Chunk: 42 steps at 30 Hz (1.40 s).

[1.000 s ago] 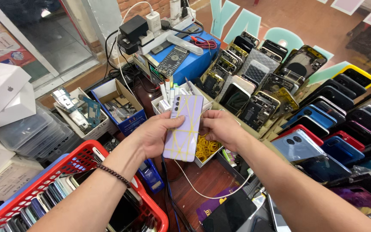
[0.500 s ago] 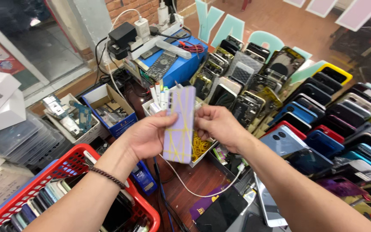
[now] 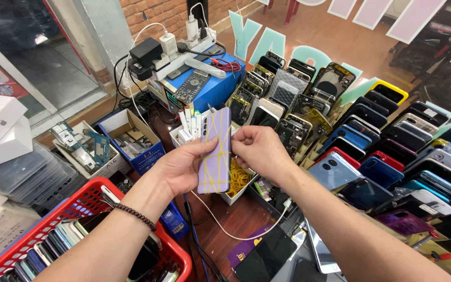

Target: The person wraps rubber bands around a phone back cover and sets it aside, then picks up another phone, tests its screen, and uses a pry tool to open the phone's back cover on the workbench.

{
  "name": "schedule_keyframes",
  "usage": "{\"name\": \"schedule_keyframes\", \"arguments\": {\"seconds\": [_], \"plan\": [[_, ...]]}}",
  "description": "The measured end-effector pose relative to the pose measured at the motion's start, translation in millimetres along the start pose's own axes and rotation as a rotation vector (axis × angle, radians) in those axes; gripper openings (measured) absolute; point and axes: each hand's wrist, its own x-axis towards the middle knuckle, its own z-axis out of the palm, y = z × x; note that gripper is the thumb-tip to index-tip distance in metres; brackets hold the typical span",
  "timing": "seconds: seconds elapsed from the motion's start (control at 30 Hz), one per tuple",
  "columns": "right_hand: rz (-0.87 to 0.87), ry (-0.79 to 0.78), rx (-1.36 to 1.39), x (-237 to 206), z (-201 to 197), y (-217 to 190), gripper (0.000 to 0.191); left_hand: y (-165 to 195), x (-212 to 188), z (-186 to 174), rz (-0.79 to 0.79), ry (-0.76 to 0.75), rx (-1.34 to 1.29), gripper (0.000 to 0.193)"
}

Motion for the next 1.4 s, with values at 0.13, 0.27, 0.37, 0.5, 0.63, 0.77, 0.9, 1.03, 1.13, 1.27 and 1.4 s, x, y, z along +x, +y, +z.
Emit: {"name": "schedule_keyframes", "arguments": {"seconds": [0.13,0.27,0.37,0.5,0.63,0.77,0.9,1.03,1.13,1.27,1.4], "plan": [[0.015,-0.009,-0.053,-1.7,-1.7,5.3,0.011,-2.0,-1.0,0.0,-0.026,0.032,-0.002,0.031],[0.116,-0.070,0.033,-3.6,-5.6,12.4,0.013,3.7,-4.9,-1.9,-0.087,-0.097,-0.063,0.039],[0.353,-0.186,0.895,-4.4,-38.0,7.5,0.021,12.0,-10.9,-0.2,-0.116,-0.220,0.018,0.042],[0.342,-0.606,1.389,-2.5,-74.9,-14.1,0.028,26.8,-14.4,8.3,-0.223,-0.240,0.294,0.046],[0.286,-0.939,0.884,-5.6,-81.5,-44.2,0.048,30.9,0.9,19.9,-0.251,-0.152,0.624,0.037],[0.116,-0.938,0.599,-12.6,-74.9,-58.2,0.041,41.0,9.8,14.2,-0.269,-0.120,0.459,0.033],[-0.184,-0.820,0.545,-26.5,-91.6,-52.5,0.030,55.6,-0.9,-1.6,-0.197,-0.105,0.296,0.034],[-0.041,-0.807,0.660,-40.8,-92.2,-26.8,0.029,64.8,-11.3,-1.3,-0.004,-0.300,0.063,0.042],[0.316,-0.759,0.910,-41.3,-61.2,1.5,0.028,58.8,-13.0,11.0,-0.004,-0.565,-0.060,0.043],[0.347,-0.461,1.191,-11.0,-59.0,-2.7,0.031,37.2,-11.4,28.3,-0.186,-0.692,0.054,0.043],[0.220,-0.580,0.670,0.0,-85.7,-38.8,0.071,38.4,-10.6,35.9,-0.344,-0.509,0.306,0.042]]}}
